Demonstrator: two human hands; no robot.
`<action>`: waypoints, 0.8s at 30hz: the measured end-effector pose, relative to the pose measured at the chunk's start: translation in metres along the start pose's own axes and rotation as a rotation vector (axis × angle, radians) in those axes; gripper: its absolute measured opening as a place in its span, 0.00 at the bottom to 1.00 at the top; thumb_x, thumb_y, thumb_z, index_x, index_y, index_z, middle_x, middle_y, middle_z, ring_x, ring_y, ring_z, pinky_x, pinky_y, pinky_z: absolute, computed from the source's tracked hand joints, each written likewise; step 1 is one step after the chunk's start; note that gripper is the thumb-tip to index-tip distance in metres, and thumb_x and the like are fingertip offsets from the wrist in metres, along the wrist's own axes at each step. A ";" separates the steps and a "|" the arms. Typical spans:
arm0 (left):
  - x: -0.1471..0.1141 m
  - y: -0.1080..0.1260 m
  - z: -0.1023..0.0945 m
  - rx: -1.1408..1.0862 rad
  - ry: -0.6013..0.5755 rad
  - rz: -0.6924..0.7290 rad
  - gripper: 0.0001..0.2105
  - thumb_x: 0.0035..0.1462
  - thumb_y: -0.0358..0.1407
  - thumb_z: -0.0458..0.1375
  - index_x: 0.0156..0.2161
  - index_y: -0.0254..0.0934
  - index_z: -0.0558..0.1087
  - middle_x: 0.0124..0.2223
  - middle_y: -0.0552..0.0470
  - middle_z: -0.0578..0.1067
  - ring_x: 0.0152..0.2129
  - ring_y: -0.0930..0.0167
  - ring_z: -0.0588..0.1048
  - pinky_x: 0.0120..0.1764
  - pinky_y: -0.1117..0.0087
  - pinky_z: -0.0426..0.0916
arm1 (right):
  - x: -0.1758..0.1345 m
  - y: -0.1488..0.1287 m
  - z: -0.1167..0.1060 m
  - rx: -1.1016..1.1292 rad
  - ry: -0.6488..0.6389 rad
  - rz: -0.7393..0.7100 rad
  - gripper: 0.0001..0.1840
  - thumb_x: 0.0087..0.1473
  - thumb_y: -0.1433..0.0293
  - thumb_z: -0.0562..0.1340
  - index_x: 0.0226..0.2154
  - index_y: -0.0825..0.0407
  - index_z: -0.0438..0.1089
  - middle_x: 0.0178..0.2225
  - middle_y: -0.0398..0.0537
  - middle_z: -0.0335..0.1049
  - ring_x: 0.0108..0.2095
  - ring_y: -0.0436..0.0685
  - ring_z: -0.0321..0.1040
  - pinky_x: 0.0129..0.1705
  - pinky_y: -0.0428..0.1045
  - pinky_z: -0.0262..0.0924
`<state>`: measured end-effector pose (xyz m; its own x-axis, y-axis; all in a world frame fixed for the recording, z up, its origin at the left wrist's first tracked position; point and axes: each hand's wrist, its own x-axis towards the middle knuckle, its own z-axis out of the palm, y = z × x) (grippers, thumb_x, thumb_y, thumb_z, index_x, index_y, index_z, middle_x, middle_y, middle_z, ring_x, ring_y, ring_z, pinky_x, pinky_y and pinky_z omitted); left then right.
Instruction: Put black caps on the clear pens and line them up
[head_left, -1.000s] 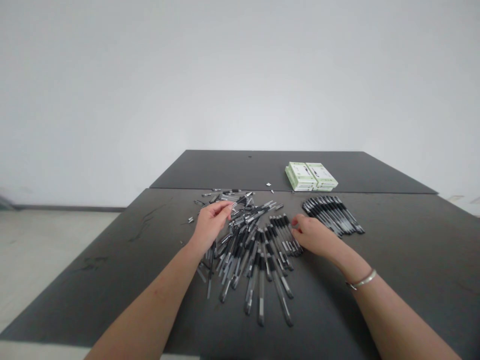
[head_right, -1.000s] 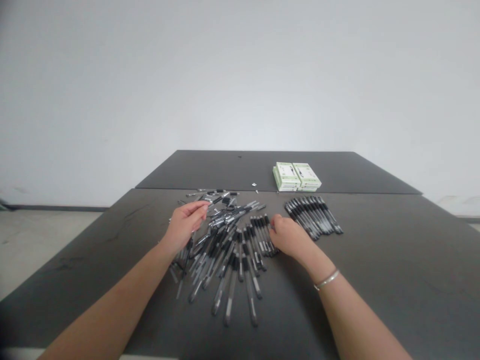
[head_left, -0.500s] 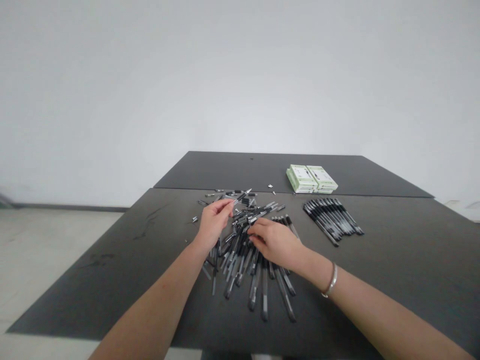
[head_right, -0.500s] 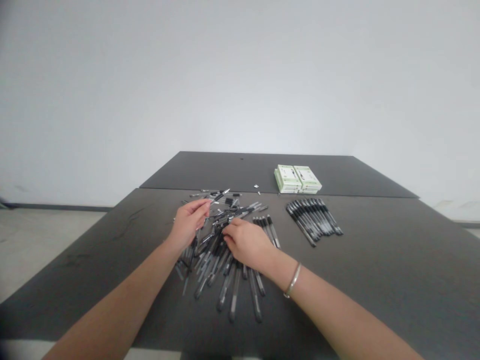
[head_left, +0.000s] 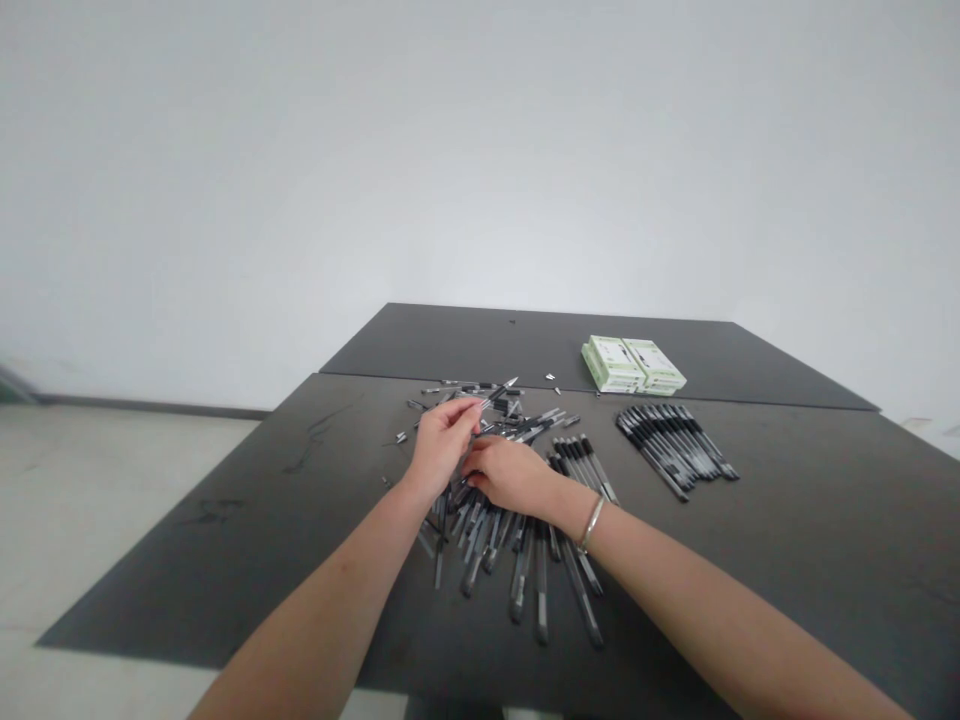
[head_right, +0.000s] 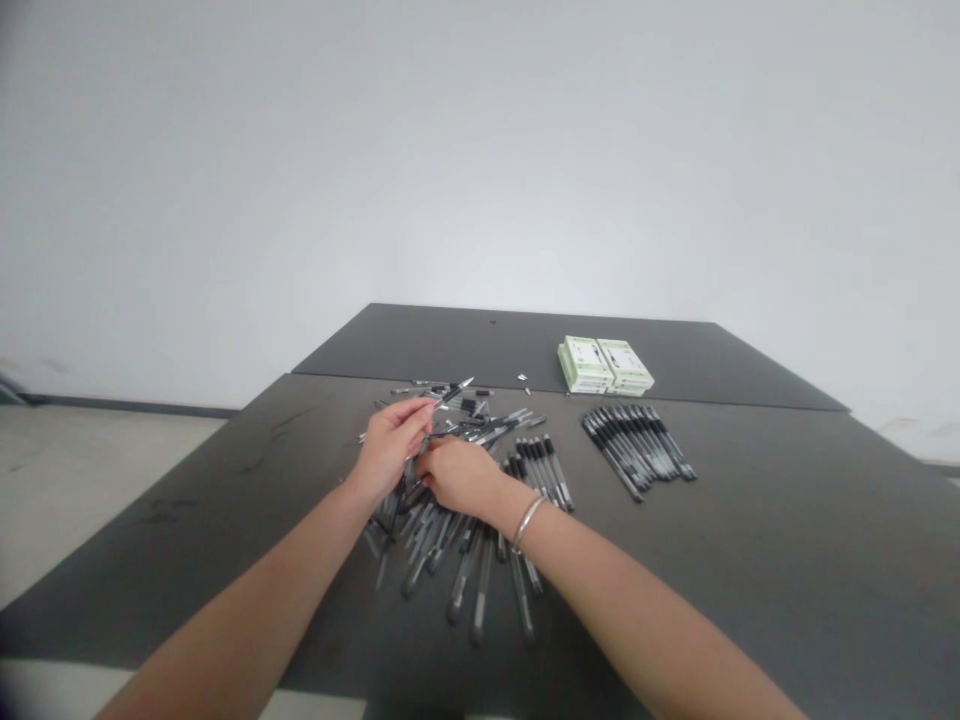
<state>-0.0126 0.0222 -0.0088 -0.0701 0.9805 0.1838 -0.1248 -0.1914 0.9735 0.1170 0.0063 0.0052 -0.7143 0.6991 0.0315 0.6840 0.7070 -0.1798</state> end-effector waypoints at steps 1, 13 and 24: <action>0.000 0.000 0.000 -0.011 -0.007 0.000 0.12 0.50 0.39 0.61 0.38 0.32 0.76 0.21 0.58 0.67 0.11 0.82 0.54 0.14 0.77 0.46 | 0.001 0.000 0.000 -0.004 0.003 -0.014 0.12 0.55 0.73 0.58 0.39 0.50 0.76 0.43 0.52 0.74 0.45 0.59 0.69 0.44 0.48 0.61; 0.000 -0.002 0.000 -0.016 -0.012 0.024 0.13 0.50 0.39 0.61 0.38 0.33 0.77 0.22 0.58 0.67 0.11 0.83 0.54 0.15 0.77 0.48 | 0.011 0.006 -0.004 0.023 -0.068 -0.077 0.07 0.50 0.71 0.63 0.32 0.57 0.76 0.37 0.55 0.76 0.39 0.58 0.71 0.40 0.47 0.60; -0.001 -0.001 0.000 -0.071 0.000 0.006 0.13 0.49 0.40 0.62 0.39 0.33 0.77 0.22 0.58 0.67 0.11 0.83 0.54 0.14 0.78 0.46 | 0.011 0.005 -0.005 0.067 -0.089 -0.086 0.08 0.46 0.69 0.61 0.28 0.54 0.76 0.28 0.49 0.76 0.28 0.54 0.69 0.29 0.45 0.55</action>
<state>-0.0125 0.0218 -0.0102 -0.0710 0.9794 0.1893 -0.1940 -0.1997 0.9605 0.1132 0.0180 0.0095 -0.7821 0.6221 -0.0374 0.6106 0.7528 -0.2459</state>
